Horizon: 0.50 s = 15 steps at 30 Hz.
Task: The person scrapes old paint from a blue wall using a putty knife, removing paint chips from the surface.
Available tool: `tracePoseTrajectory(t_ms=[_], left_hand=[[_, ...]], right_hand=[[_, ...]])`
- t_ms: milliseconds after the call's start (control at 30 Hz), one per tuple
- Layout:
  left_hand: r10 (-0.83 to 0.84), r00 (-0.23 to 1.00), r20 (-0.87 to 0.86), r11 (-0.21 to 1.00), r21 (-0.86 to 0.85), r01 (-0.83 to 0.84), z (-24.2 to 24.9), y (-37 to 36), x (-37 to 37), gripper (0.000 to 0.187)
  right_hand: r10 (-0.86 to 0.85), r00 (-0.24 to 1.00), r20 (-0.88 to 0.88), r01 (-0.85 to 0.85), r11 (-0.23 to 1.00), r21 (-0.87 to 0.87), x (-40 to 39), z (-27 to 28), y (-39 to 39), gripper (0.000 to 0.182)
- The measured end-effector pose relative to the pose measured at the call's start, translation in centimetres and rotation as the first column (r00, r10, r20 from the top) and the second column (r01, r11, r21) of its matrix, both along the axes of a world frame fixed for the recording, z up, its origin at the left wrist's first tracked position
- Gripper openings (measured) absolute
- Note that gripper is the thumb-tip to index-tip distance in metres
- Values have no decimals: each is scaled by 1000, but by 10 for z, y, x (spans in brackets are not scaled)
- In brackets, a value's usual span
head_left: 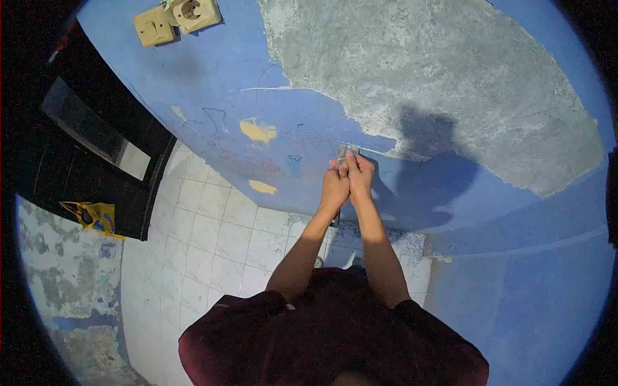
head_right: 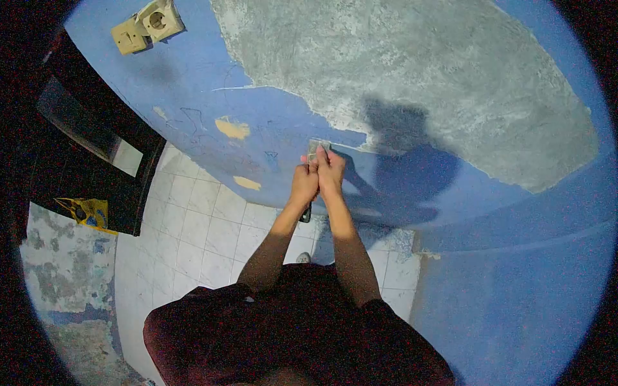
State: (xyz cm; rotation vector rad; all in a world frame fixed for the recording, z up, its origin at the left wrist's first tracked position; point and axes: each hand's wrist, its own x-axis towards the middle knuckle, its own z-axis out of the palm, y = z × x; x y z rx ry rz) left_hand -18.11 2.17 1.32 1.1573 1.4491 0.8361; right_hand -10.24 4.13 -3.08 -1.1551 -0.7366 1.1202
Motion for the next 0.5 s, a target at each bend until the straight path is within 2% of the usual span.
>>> tracePoseTrajectory(t_ms=[100,167,267,300,367,433,500], left_hand=[[18,1000,21,1000,-9,-18,-23,8,-1,48],[67,990,-124,971,234,-37,-44,13,-3,49],[-4,996,-92,983,181,21,-39,16,-9,50],[-1,997,-82,984,176,15,-43,12,-3,50],[31,998,51,971,236,-42,-56,14,9,50],[81,996,43,969,229,-89,-60,11,13,50],[42,999,21,980,193,-46,-55,14,3,52]], right_hand=[[2,999,-45,1,998,62,-2,4,1,29],[-21,999,-41,24,997,70,-10,7,1,28],[-67,986,-153,73,997,30,-12,-1,2,24],[-65,988,-143,69,997,25,-6,-4,0,24],[-81,994,76,74,993,94,3,-7,7,23],[-81,996,37,79,996,47,0,2,1,22],[-73,997,-7,73,996,43,-3,-2,5,21]])
